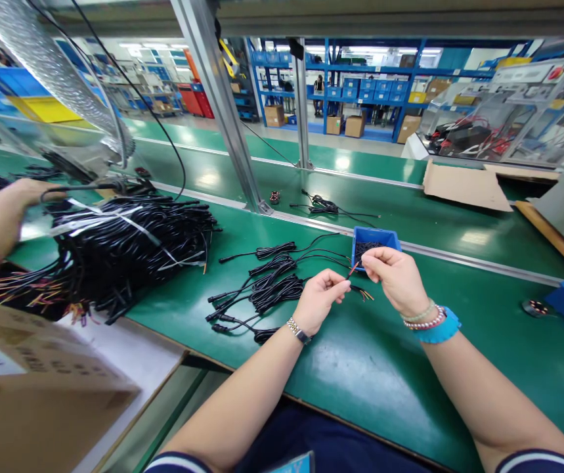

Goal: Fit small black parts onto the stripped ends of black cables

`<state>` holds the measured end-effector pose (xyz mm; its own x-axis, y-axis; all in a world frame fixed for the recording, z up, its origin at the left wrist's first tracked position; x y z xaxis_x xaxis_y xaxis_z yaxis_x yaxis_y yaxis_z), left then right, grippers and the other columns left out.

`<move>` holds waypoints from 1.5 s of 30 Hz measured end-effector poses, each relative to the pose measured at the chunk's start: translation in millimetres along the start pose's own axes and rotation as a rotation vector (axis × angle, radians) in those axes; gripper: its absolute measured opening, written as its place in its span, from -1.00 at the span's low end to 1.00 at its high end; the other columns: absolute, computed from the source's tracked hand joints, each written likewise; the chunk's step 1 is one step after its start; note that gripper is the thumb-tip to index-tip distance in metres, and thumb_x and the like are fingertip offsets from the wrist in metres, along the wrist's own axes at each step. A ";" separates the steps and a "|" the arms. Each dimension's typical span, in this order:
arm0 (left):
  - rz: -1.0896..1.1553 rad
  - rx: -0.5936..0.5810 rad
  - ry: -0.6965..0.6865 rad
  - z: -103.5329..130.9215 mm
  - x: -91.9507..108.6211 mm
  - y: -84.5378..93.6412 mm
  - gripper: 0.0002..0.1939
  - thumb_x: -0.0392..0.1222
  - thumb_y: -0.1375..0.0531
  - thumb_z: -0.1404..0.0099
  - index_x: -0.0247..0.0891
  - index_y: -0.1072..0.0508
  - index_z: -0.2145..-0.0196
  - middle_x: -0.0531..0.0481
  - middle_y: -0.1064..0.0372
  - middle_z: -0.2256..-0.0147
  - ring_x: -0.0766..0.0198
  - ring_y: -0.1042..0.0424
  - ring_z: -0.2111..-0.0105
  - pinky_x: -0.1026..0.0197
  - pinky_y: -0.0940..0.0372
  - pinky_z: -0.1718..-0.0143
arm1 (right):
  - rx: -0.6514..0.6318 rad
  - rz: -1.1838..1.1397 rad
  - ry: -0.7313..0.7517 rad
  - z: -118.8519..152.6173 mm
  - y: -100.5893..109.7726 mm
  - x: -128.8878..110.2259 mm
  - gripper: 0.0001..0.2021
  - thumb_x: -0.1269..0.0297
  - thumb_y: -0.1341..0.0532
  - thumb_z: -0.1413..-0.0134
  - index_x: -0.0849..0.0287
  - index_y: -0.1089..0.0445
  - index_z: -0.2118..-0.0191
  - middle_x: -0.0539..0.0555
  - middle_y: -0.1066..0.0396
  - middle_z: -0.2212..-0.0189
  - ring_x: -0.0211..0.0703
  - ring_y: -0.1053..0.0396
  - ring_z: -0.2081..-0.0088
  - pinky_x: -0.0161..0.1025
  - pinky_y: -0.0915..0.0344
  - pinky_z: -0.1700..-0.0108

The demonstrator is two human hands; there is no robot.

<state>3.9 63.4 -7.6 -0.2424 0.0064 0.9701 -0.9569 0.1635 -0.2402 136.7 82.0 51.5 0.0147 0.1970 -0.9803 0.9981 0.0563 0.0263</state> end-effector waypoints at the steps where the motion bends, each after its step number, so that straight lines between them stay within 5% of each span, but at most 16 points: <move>1: -0.002 0.000 0.001 0.0 0.0 0.1 -0.84 -0.18 -0.22 -0.06 -0.32 -0.33 0.49 0.06 -0.33 0.53 0.46 -0.23 0.58 0.36 -0.15 0.52 | -0.002 -0.001 -0.003 -0.3 0.1 -0.1 -0.82 0.22 -0.22 0.10 0.27 -0.35 0.48 -0.06 -0.22 0.65 -0.42 -0.07 0.63 -0.39 -0.02 0.58; 14: -0.006 0.007 0.011 0.2 -0.2 0.7 -0.85 -0.18 -0.22 -0.05 -0.32 -0.33 0.50 0.05 -0.34 0.53 0.46 -0.24 0.58 0.35 -0.15 0.52 | -0.023 -0.004 -0.024 0.5 -0.3 -0.8 -0.82 0.23 -0.22 0.11 0.27 -0.34 0.50 -0.06 -0.21 0.66 -0.42 -0.07 0.63 -0.39 -0.01 0.58; 23: 0.009 0.013 0.000 0.1 1.0 0.9 -0.85 -0.20 -0.23 -0.05 -0.32 -0.33 0.50 0.07 -0.33 0.55 0.46 -0.23 0.58 0.36 -0.15 0.53 | -0.137 0.049 -0.188 6.4 -14.2 13.5 -0.82 0.23 -0.24 0.15 0.27 -0.34 0.50 -0.07 -0.20 0.68 -0.43 -0.05 0.66 -0.40 0.02 0.64; 28: 0.100 0.016 0.014 -0.3 -0.4 1.7 -0.83 -0.17 -0.21 -0.08 -0.32 -0.31 0.45 0.02 -0.39 0.49 0.42 -0.32 0.53 0.32 -0.20 0.45 | -0.142 -0.135 -0.184 2.5 -13.7 18.3 -0.86 0.35 -0.25 0.19 0.26 -0.37 0.41 -0.03 -0.31 0.55 -0.41 -0.20 0.56 -0.40 -0.17 0.50; 33: 0.255 0.017 0.107 -1.6 -6.0 -0.2 -0.78 -0.11 -0.19 -0.10 -0.29 -0.24 0.41 -0.06 -0.44 0.39 0.29 -0.43 0.39 0.18 -0.26 0.28 | -0.136 -0.133 -0.028 2.5 -16.0 17.0 -0.83 0.44 -0.16 0.14 0.22 -0.36 0.31 0.06 -0.39 0.35 -0.24 -0.37 0.27 -0.20 -0.29 0.14; 40: 0.462 -0.107 0.120 -0.6 -3.1 -11.7 -0.74 -0.10 -0.21 -0.09 -0.25 -0.18 0.43 -0.01 -0.40 0.36 0.25 -0.41 0.28 0.16 -0.26 0.23 | -0.180 0.511 0.480 24.0 -41.3 4.7 -0.62 0.53 0.07 -0.03 0.19 -0.26 0.04 0.17 -0.16 -0.08 -0.12 -0.11 -0.11 -0.01 -0.04 -0.15; 45: 0.499 -0.094 0.101 -1.7 -2.5 -9.9 -0.75 -0.12 -0.20 -0.10 -0.25 -0.18 0.42 0.00 -0.40 0.37 0.25 -0.41 0.27 0.13 -0.25 0.19 | -0.191 0.607 0.484 21.4 -41.4 8.8 -0.57 0.52 0.09 -0.06 0.27 -0.14 -0.08 0.23 0.09 -0.19 -0.14 0.06 -0.19 -0.09 -0.07 -0.14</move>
<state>14.3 63.5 -7.5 -0.6445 0.2002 0.7380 -0.7093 0.2040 -0.6748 96.7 60.5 37.6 0.4811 0.6473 -0.5912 0.7958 -0.0395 0.6043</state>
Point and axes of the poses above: each hand's wrist, its own z-axis away from the middle knuckle, its own y-axis out of the back of the hand, x = y × z, the point moved 7 cm from there along -z, towards the middle knuckle
